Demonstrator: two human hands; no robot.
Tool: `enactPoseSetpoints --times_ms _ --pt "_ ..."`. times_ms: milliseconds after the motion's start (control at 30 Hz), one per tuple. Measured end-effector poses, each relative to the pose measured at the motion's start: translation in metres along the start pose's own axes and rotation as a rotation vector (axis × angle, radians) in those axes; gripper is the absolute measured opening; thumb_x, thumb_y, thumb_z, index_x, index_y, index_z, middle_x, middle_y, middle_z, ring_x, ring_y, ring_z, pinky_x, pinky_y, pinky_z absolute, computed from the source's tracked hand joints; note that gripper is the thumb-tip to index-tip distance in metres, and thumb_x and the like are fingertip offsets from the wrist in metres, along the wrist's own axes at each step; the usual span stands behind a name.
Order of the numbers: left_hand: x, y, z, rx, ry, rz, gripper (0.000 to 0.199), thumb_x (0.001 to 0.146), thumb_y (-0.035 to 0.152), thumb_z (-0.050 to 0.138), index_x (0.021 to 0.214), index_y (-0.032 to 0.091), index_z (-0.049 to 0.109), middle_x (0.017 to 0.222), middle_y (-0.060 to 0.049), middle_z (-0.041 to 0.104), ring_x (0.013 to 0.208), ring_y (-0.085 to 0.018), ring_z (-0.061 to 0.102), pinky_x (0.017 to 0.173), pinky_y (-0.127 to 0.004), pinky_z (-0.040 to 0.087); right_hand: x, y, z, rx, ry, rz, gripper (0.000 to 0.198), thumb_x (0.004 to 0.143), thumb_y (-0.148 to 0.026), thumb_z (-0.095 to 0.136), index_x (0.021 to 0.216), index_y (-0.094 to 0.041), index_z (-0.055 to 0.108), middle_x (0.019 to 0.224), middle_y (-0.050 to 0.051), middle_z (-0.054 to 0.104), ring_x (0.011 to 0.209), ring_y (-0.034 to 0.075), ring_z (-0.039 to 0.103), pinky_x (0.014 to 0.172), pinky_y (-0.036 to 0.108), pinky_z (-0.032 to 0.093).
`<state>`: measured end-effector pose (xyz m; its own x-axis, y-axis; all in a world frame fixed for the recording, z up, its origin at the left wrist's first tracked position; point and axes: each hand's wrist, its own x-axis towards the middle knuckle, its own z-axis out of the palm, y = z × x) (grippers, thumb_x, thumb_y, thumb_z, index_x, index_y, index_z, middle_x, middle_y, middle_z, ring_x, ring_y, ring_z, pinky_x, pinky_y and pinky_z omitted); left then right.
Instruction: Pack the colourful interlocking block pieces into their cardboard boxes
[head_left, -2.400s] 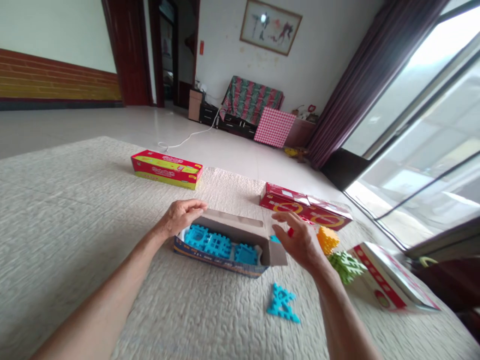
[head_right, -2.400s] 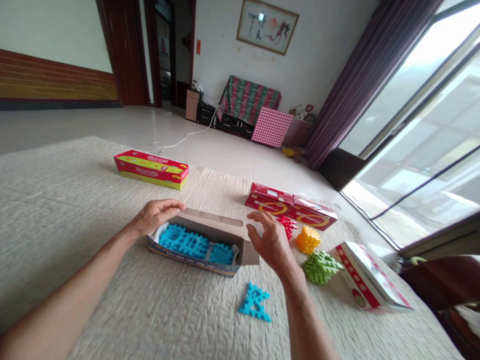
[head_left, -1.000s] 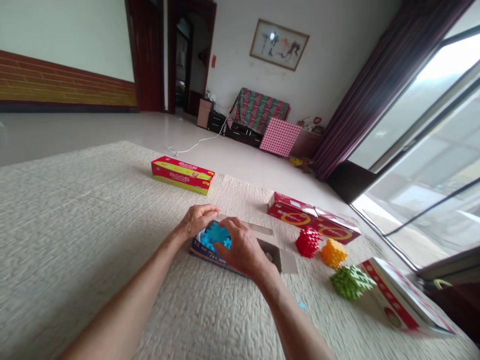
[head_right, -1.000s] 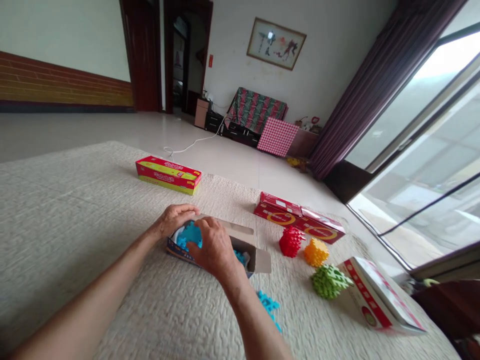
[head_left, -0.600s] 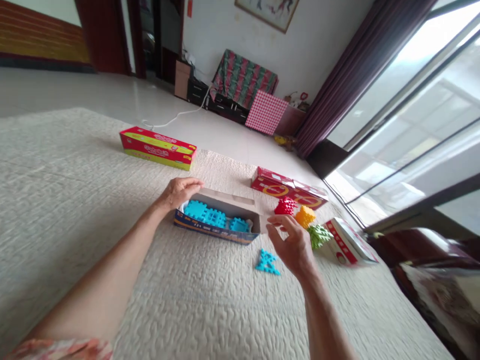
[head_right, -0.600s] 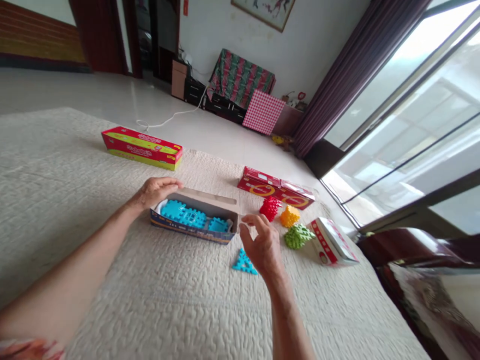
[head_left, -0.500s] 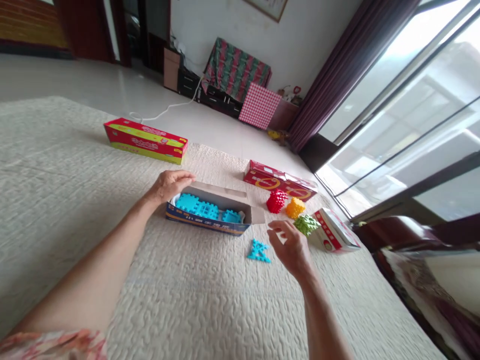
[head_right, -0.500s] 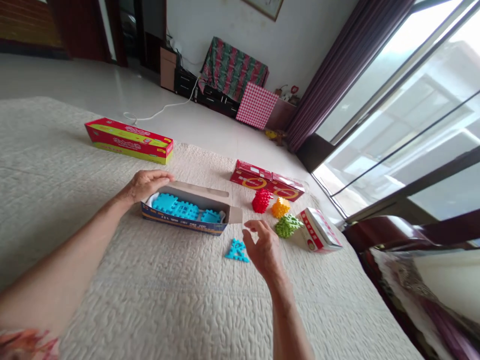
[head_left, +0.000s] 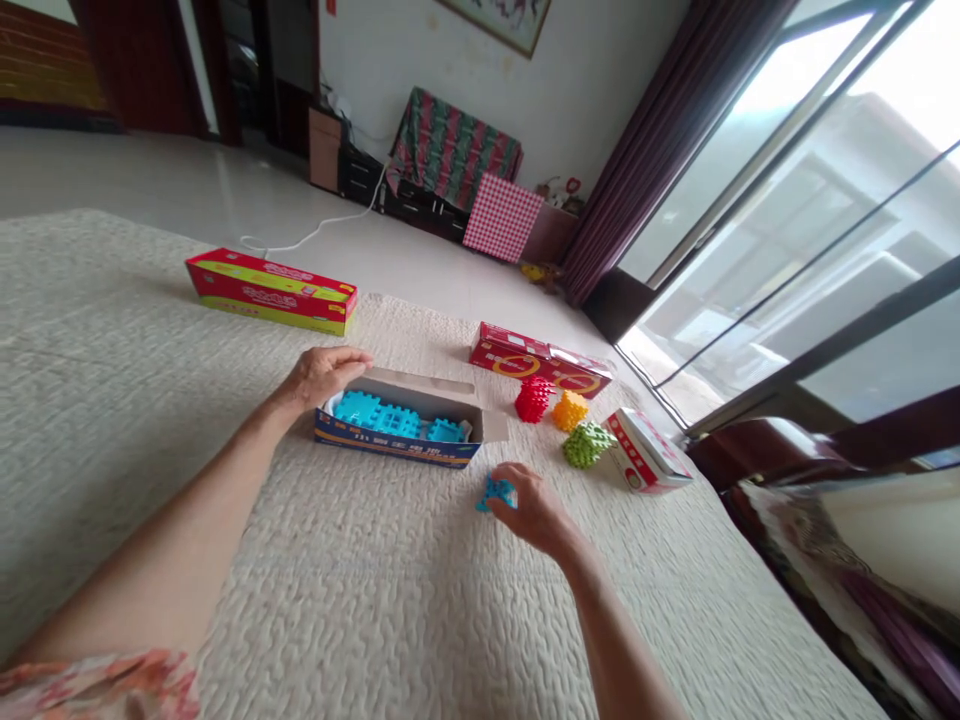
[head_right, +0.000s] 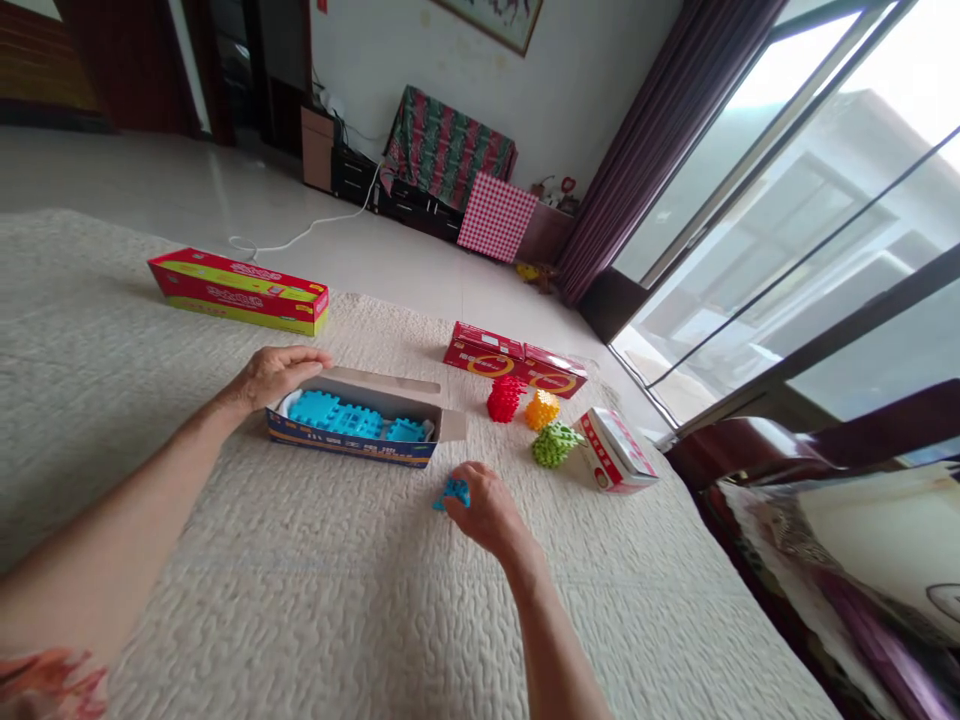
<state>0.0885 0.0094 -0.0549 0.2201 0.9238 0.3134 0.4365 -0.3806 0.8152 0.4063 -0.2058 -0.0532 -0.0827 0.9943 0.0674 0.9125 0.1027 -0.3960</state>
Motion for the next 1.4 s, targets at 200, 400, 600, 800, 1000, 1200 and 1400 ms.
enactPoseSetpoints --times_ms 200,400,600,800,1000,1200,1400 --pt "-0.001 -0.001 0.0 -0.025 -0.013 0.037 0.04 0.074 0.046 0.056 0.097 0.019 0.076 0.098 -0.005 0.076 0.094 -0.023 0.068 0.088 -0.03 0.051 0.009 -0.004 -0.009 -0.067 -0.112 -0.006 0.03 0.07 -0.003 0.056 0.092 -0.019 0.066 0.095 0.005 0.068 0.086 0.018 0.063 0.08 0.031 0.047" --pt "0.0 -0.001 0.0 -0.026 -0.005 0.05 0.04 0.075 0.045 0.056 0.095 0.017 0.076 0.096 -0.006 0.076 0.093 -0.023 0.068 0.087 -0.031 0.051 0.02 -0.004 -0.01 -0.148 -0.169 0.005 0.031 0.07 -0.003 0.057 0.095 -0.019 0.066 0.089 0.005 0.066 0.08 0.017 0.064 0.073 0.029 0.046" --pt "-0.001 0.0 0.0 -0.026 -0.013 0.072 0.036 0.077 0.044 0.056 0.095 0.019 0.075 0.096 -0.005 0.076 0.092 -0.022 0.069 0.086 -0.032 0.052 0.006 -0.019 -0.028 -0.084 -0.122 -0.042 0.026 0.076 -0.012 0.059 0.1 -0.021 0.064 0.092 0.005 0.066 0.082 0.018 0.064 0.074 0.032 0.049" --pt "-0.001 -0.002 0.001 -0.052 -0.017 0.081 0.034 0.078 0.042 0.055 0.096 0.02 0.074 0.098 -0.004 0.076 0.094 -0.022 0.069 0.086 -0.031 0.053 0.021 -0.068 -0.044 0.082 0.045 -0.237 0.024 0.078 -0.018 0.061 0.102 -0.024 0.062 0.091 0.003 0.066 0.08 0.017 0.063 0.072 0.031 0.051" --pt "-0.001 0.0 0.001 -0.06 -0.012 0.076 0.035 0.077 0.041 0.056 0.096 0.018 0.074 0.098 -0.006 0.076 0.092 -0.022 0.07 0.085 -0.032 0.053 0.085 -0.099 -0.024 0.118 0.158 -0.269 0.022 0.076 -0.02 0.063 0.098 -0.02 0.064 0.093 0.005 0.065 0.078 0.017 0.063 0.073 0.031 0.05" --pt "-0.002 0.004 0.002 -0.083 -0.019 0.081 0.032 0.08 0.04 0.054 0.095 0.019 0.074 0.098 -0.005 0.076 0.093 -0.022 0.069 0.086 -0.034 0.053 0.116 -0.106 0.004 0.088 0.169 -0.272 0.02 0.075 -0.02 0.065 0.095 -0.019 0.065 0.086 0.005 0.065 0.075 0.017 0.061 0.072 0.031 0.048" --pt "-0.002 0.004 0.001 -0.089 -0.025 0.076 0.032 0.08 0.041 0.055 0.095 0.02 0.074 0.097 -0.004 0.076 0.093 -0.021 0.069 0.087 -0.032 0.052 0.133 -0.129 0.025 0.161 0.171 -0.292 0.019 0.074 -0.017 0.065 0.093 -0.019 0.063 0.088 0.004 0.064 0.076 0.016 0.061 0.075 0.031 0.049"
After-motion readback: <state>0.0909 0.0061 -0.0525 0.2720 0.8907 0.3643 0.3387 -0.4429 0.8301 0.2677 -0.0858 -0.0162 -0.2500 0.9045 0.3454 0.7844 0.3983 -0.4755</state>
